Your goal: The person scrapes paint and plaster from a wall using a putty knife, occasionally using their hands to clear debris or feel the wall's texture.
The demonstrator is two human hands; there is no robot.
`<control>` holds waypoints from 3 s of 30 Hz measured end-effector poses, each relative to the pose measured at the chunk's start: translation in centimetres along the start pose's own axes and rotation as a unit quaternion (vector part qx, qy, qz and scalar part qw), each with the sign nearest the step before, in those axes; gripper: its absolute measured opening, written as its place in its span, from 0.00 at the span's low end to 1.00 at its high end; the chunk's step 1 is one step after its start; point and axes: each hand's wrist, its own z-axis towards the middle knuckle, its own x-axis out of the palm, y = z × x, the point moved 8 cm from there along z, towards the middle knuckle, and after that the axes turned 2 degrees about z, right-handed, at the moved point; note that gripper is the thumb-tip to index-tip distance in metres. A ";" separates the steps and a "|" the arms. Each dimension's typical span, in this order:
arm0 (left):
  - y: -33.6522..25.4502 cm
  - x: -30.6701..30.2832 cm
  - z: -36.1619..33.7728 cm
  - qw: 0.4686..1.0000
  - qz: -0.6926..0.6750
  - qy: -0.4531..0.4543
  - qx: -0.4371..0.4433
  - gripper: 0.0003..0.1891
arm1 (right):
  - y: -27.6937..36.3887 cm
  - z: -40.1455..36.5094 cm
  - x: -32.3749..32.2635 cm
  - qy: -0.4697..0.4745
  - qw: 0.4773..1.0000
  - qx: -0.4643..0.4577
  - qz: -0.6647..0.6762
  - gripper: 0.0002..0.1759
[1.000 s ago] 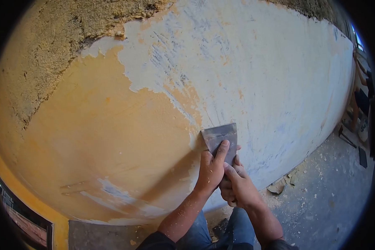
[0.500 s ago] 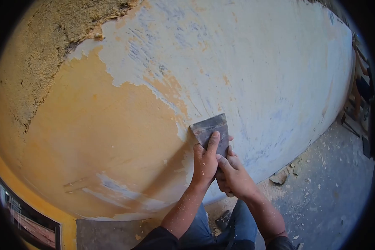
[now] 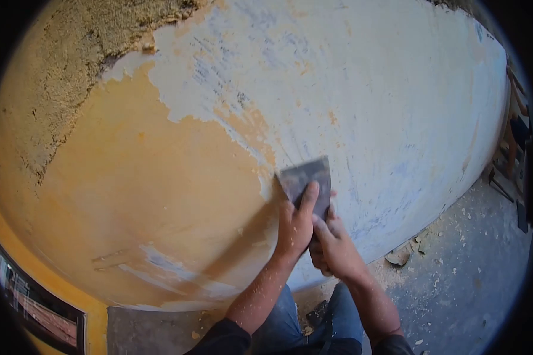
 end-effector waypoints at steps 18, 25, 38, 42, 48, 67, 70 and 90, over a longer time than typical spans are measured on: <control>-4.5 1.6 0.9 0.998 -0.066 0.000 0.003 0.19 | 5.2 -0.9 2.5 0.013 0.998 0.022 -0.052 0.15; -5.4 1.2 1.4 0.999 -0.018 0.014 0.025 0.21 | 5.8 -0.6 3.5 0.010 0.997 -0.016 -0.071 0.18; -7.8 1.5 2.3 0.999 0.001 0.031 0.010 0.18 | 7.1 -0.3 4.5 0.028 0.998 -0.051 -0.038 0.13; -6.7 1.7 1.7 0.999 0.008 0.026 0.038 0.19 | 5.4 -0.6 3.4 0.022 1.000 -0.008 0.006 0.11; -7.3 2.7 1.1 0.999 0.023 0.004 0.033 0.22 | 5.7 -1.1 3.2 0.008 1.000 -0.026 -0.015 0.12; -7.2 0.2 0.7 0.999 0.003 -0.001 0.033 0.20 | 4.5 -0.7 4.7 0.053 0.998 0.003 0.019 0.09; -7.8 0.8 0.4 1.000 -0.025 0.003 0.004 0.18 | 6.0 -1.7 5.2 0.090 0.995 0.032 0.040 0.16; -7.9 -0.3 1.3 0.999 0.013 0.003 0.046 0.18 | 5.5 -0.2 5.7 0.019 0.999 -0.040 -0.027 0.13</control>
